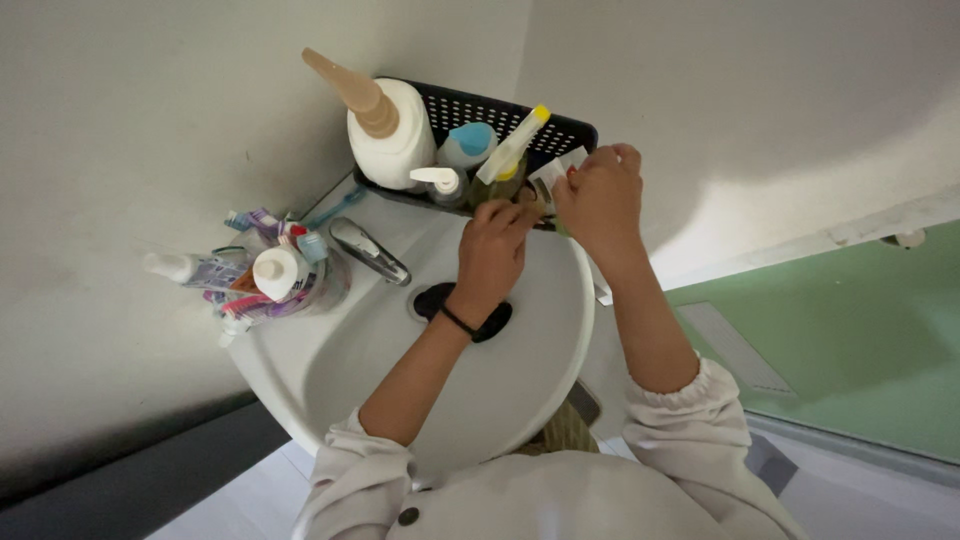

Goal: The person cleans a black plastic basket with a cloth, then places it on the sink. They pick up various bottles and tubes from the sink area, wipe each with the cloth, and place them into the basket. The person continues wiping additional items and arranging them in the basket.

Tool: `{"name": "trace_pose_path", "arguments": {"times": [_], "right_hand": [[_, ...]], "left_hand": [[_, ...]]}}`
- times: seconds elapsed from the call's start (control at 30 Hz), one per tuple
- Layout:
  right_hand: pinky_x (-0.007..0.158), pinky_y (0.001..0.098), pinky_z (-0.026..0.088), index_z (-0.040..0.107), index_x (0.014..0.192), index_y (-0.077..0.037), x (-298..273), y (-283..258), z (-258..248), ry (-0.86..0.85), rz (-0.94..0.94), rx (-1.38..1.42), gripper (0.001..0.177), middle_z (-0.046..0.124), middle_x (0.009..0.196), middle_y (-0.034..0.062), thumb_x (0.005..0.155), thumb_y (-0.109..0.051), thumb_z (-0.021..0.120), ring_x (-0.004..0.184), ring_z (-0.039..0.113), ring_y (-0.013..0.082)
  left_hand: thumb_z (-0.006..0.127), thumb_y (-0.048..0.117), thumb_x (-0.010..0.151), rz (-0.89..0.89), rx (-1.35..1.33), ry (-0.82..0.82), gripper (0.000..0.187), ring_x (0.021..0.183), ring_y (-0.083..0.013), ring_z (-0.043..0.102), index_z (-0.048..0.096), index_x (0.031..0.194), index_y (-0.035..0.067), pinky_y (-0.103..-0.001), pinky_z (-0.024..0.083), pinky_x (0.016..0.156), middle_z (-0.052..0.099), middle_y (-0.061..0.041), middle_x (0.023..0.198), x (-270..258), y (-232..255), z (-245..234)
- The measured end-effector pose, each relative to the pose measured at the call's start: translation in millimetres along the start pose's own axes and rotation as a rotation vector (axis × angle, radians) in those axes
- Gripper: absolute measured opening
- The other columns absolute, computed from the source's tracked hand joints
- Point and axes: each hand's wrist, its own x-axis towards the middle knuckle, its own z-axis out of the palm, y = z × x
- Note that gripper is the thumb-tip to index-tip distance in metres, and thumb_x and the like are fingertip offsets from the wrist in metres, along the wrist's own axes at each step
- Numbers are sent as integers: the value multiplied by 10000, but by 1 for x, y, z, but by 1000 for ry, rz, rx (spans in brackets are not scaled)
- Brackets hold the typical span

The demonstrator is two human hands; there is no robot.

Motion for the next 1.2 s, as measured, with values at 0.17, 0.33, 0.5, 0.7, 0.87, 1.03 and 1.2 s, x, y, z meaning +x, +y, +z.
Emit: {"name": "trace_pose_path", "arguments": {"times": [0.17,0.33,0.5,0.7,0.87,1.03,1.2], "right_hand": [[928,568,469,747,744,27,10,1,8,-36,-30,-31,265,696,968,214,854,-214,739,1175,528,474],[992,563,459,746,723,8,2,-16,-13,22,-60,82,296,699,977,190,848,-259,769,1191,516,474],[1013,557,435,763,930,-21,-15,-30,-43,147,-103,111,221,674,1118,147,930,-242,768,1267,510,458],[1050,482,466,707,1143,-22,-49,-64,-73,264,-188,214,195,634,1189,136,958,-81,719,1256,556,382],[928,441,512,669,1153,-12,-88,-88,-51,219,-210,470,224,650,1140,164,932,-41,696,1063,622,356],[804,423,539,690,1171,-26,-134,-97,21,-58,-219,555,275,702,978,129,902,-82,705,917,668,333],[781,409,563,697,1234,-31,-152,-108,64,-299,-222,470,351,735,975,116,901,-139,731,878,696,310]], "left_hand": [[693,-37,843,28,38,42,310,1143,-298,604,755,1134,51,-434,531,936,718,-84,1143,-4,-3,9],[695,-40,837,2,36,15,341,1195,-324,589,736,1165,43,-438,525,961,704,-100,1217,-1,-1,6],[680,-60,858,40,8,53,421,1292,-331,554,686,1271,24,-439,511,1059,658,-110,1332,-7,4,-6],[669,-63,859,62,-4,58,438,1298,-340,546,687,1285,33,-452,490,1074,649,-134,1334,-18,10,-32],[596,-97,834,8,-15,83,435,1262,-363,577,694,1239,26,-450,495,1065,676,-138,1260,-51,5,-55],[594,-89,868,-253,37,23,348,1013,-322,671,738,1159,37,-446,529,926,732,-124,1042,-120,-19,-69],[566,-108,797,-431,131,1,374,943,-309,697,757,1079,46,-415,568,829,774,-108,1006,-188,-29,-97]]}}
